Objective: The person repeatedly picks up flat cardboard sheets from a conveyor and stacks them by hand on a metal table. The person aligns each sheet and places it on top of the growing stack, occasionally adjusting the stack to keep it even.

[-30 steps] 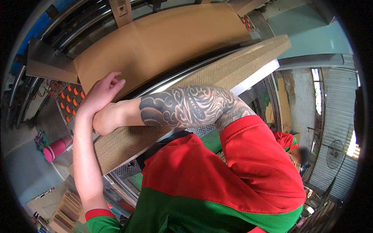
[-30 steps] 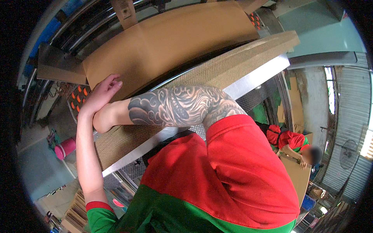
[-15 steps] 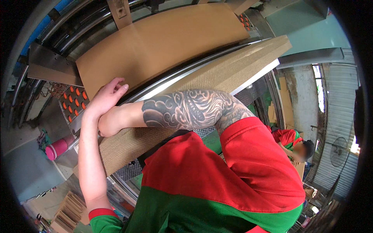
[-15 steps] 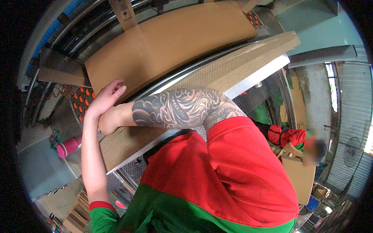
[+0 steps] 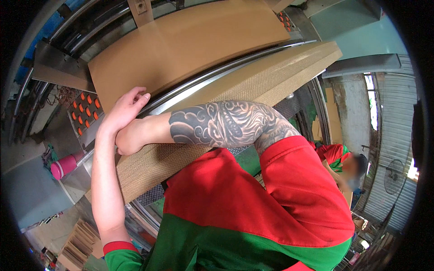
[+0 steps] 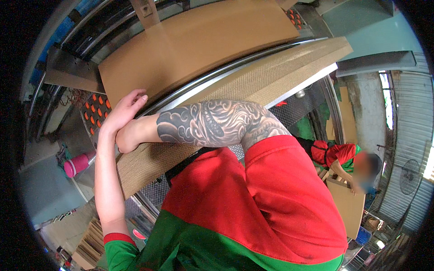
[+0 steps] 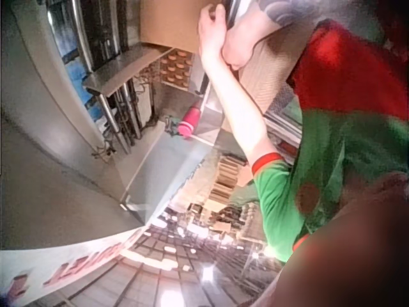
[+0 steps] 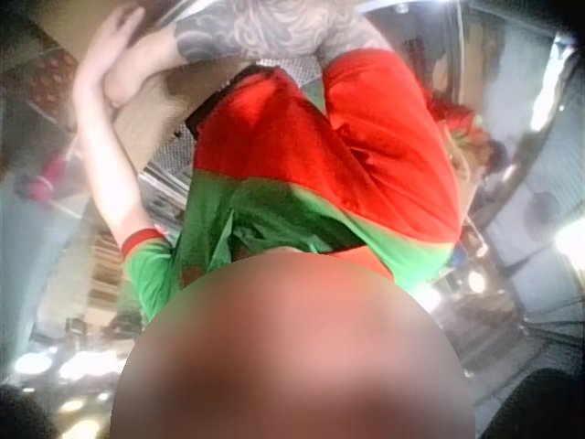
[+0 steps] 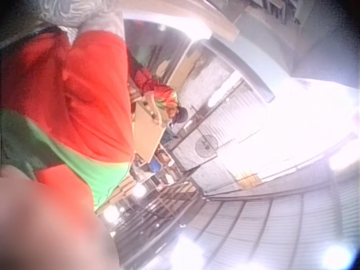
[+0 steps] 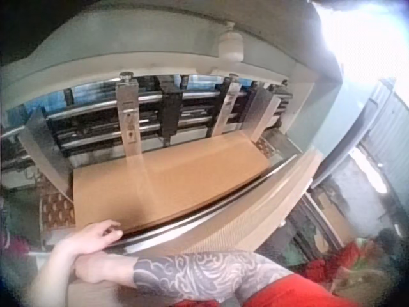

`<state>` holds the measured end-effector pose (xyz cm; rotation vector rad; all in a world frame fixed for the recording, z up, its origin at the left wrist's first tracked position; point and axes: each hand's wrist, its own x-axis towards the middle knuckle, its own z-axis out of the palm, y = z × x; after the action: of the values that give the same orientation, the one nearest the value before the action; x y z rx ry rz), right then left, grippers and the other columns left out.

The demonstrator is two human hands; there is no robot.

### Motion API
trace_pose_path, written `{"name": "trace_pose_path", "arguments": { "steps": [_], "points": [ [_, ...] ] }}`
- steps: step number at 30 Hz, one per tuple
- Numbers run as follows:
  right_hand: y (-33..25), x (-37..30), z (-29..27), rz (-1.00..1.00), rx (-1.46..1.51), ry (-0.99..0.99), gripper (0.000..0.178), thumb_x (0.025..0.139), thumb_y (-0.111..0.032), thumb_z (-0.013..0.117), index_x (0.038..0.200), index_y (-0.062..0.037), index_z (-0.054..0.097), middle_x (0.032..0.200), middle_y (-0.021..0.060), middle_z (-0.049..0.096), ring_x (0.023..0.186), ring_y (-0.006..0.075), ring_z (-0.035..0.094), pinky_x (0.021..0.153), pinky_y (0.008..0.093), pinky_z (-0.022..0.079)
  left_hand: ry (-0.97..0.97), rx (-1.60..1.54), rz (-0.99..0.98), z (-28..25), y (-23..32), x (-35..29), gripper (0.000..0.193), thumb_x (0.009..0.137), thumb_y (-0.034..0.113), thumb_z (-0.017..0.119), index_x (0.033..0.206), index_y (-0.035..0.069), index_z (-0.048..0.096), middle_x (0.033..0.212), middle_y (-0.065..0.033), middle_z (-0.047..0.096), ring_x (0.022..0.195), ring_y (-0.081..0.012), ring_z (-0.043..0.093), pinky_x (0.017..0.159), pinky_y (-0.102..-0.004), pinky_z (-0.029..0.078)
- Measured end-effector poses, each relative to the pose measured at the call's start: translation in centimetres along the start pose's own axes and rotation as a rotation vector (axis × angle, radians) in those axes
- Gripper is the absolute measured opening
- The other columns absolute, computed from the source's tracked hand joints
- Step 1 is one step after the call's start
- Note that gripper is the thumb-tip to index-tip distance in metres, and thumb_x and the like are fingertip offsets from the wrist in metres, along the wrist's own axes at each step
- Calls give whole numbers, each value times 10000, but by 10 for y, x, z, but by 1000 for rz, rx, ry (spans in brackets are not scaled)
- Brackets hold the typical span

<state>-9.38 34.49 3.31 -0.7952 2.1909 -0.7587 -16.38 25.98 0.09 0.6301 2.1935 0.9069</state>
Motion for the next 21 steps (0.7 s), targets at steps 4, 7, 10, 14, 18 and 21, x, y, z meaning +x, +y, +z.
{"name": "trace_pose_path", "arguments": {
  "steps": [4,7,10,14,18,21],
  "points": [
    [1,3,-3,1,13,27,415,1039,-323,633,1277,-10,769,1327,234,740,1242,375,710,1112,491,509,-57,13,-12,-8,-2,5,579,1117,427,615,1494,-11,577,1307,-222,720,1227,-278,683,1090,-392,516],
    [3,5,-3,-34,-18,36,410,1032,-316,635,1250,0,776,1309,238,747,1230,377,716,1107,491,512,-64,2,-10,-9,-2,6,584,1118,432,612,1498,-10,573,1317,-226,716,1235,-280,679,1095,-390,512],
    [6,9,-3,-50,-4,41,403,1026,-309,632,1226,6,784,1295,240,752,1221,381,719,1102,492,514,-74,7,-8,-11,-2,7,593,1119,439,607,1506,-8,565,1331,-227,710,1246,-281,674,1101,-388,507],
    [9,12,-4,-80,-29,42,398,1022,-301,624,1213,7,788,1280,239,758,1211,385,721,1100,494,514,-86,17,-8,-15,-1,8,594,1121,445,600,1500,-11,563,1341,-223,705,1260,-279,667,1108,-384,501],
    [10,14,-6,-98,-34,87,393,1017,-299,626,1203,6,792,1270,235,762,1199,383,727,1090,491,521,-87,-3,10,-19,-1,12,583,1120,448,599,1478,-12,574,1338,-214,703,1269,-273,662,1111,-379,497],
    [11,18,-10,-122,-67,92,382,1014,-291,631,1200,0,795,1269,228,764,1191,380,730,1080,490,527,-31,19,53,-20,0,15,608,1100,464,613,1468,-19,594,1233,-209,742,1129,-290,712,1019,-395,547]
  ]
}}
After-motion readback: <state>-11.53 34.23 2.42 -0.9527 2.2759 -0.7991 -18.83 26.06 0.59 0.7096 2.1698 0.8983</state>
